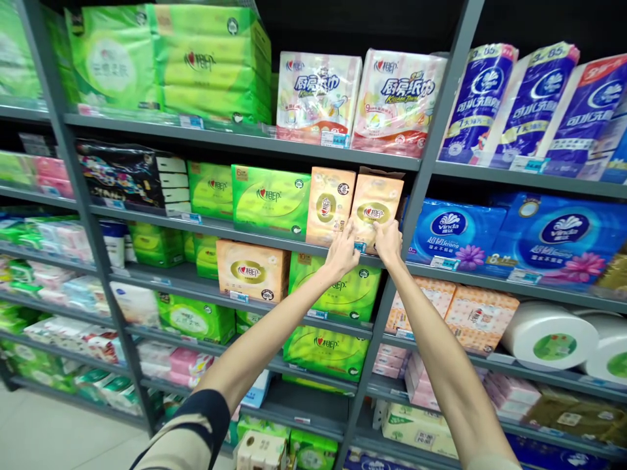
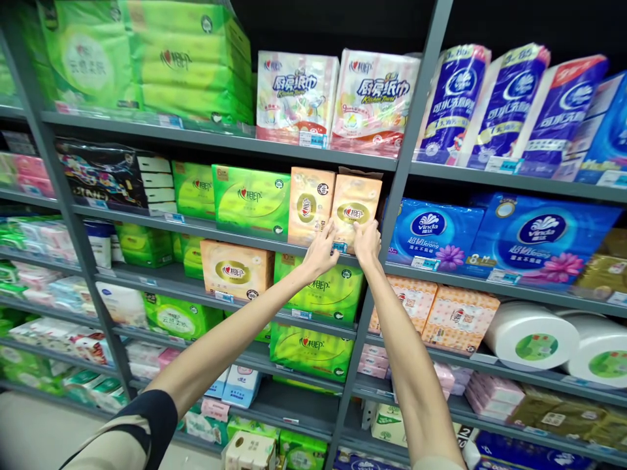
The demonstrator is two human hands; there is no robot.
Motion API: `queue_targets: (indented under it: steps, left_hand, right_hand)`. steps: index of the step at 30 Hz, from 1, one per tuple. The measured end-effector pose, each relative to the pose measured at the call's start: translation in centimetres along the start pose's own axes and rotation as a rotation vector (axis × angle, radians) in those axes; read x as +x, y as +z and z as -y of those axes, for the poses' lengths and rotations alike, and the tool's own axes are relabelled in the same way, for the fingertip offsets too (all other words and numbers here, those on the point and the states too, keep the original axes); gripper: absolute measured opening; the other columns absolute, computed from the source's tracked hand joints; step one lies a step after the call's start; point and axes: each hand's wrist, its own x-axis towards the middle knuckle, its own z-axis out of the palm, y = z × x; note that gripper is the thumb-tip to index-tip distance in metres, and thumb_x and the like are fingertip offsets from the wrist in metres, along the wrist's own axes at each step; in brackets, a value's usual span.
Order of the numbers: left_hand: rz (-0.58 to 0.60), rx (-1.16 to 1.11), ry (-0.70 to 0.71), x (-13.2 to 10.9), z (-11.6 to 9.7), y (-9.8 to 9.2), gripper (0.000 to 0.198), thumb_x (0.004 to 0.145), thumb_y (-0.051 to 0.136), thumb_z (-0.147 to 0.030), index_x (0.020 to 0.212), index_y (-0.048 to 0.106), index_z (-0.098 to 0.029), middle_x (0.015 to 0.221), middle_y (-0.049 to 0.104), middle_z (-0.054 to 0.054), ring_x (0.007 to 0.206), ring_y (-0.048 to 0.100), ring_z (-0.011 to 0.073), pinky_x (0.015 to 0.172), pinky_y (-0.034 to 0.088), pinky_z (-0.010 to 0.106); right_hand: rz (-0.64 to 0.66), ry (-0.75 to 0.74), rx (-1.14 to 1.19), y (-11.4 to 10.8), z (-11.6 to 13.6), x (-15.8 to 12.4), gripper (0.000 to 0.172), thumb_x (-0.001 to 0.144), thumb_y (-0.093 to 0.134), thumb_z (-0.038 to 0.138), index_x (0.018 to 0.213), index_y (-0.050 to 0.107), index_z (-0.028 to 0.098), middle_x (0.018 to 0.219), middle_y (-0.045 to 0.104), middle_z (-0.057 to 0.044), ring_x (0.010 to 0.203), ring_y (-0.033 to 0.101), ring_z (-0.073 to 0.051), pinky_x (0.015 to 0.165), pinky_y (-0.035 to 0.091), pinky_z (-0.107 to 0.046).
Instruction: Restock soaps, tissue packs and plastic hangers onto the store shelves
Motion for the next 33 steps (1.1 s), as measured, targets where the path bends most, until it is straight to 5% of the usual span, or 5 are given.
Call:
queue_targets:
  steps: [10,16,25,29,33]
  left_hand:
    - [-0.027,-0.136,0.036,-0.3,0.8,-0.2,0.075,0.086,0.052,-0.014,0.158,0.036,-0.003,0.173,0.024,0.027,0.161,0.024,0.0387,0.130,0.024,0.059]
    - [-0.093,-0.289,-0.018,0.2,0.3,-0.3,0.078,0.082,0.057,-0.016,0.157,0.039,-0.004,0.165,0.041,0.025,0.157,0.034,0.0371,0.132,0.022,0.056]
    - [-0.218,-0.778,-0.371,1.0,-2.0,-0.9,0.087,0.071,0.067,-0.017,0.154,0.041,-0.016,0.153,0.040,0.021,0.134,0.054,0.0345,0.120,0.042,0.053]
    - [-0.248,-1.046,-0.424,0.4,-2.7,-2.2,0.062,0.073,0.063,-0.017,0.135,0.056,-0.022,0.138,0.054,0.012,0.124,0.060,0.0268,0.115,0.047,0.045]
    - [-0.217,-1.507,-0.588,-1.1,-3.3,-5.1,0.032,0.092,0.051,-0.044,0.111,0.063,-0.021,0.113,0.071,0.008,0.104,0.071,0.0236,0.101,0.056,0.041]
  right_hand:
    - [0.065,-0.075,0.072,-0.6,-1.3,0.5,0.068,0.093,0.056,0.048,0.145,0.041,0.007,0.147,0.060,-0.028,0.137,0.058,-0.041,0.116,0.046,-0.054]
    - [0.107,-0.115,0.130,-1.4,-1.3,0.4,0.053,0.091,0.059,0.044,0.135,0.052,0.016,0.139,0.069,-0.021,0.130,0.065,-0.038,0.112,0.050,-0.054]
    - [0.036,-0.114,0.338,-1.4,-1.8,-2.4,0.062,0.093,0.057,0.055,0.143,0.053,0.019,0.140,0.069,-0.016,0.128,0.066,-0.032,0.113,0.048,-0.053]
    - [-0.030,-0.088,0.553,-1.7,-1.8,-4.2,0.062,0.099,0.043,0.065,0.143,0.055,0.022,0.148,0.063,-0.012,0.138,0.058,-0.027,0.120,0.042,-0.050]
    - [0.007,-0.044,0.908,-3.6,-0.6,-6.8,0.066,0.099,0.029,0.074,0.132,0.061,0.026,0.140,0.068,-0.006,0.139,0.058,-0.023,0.119,0.045,-0.047]
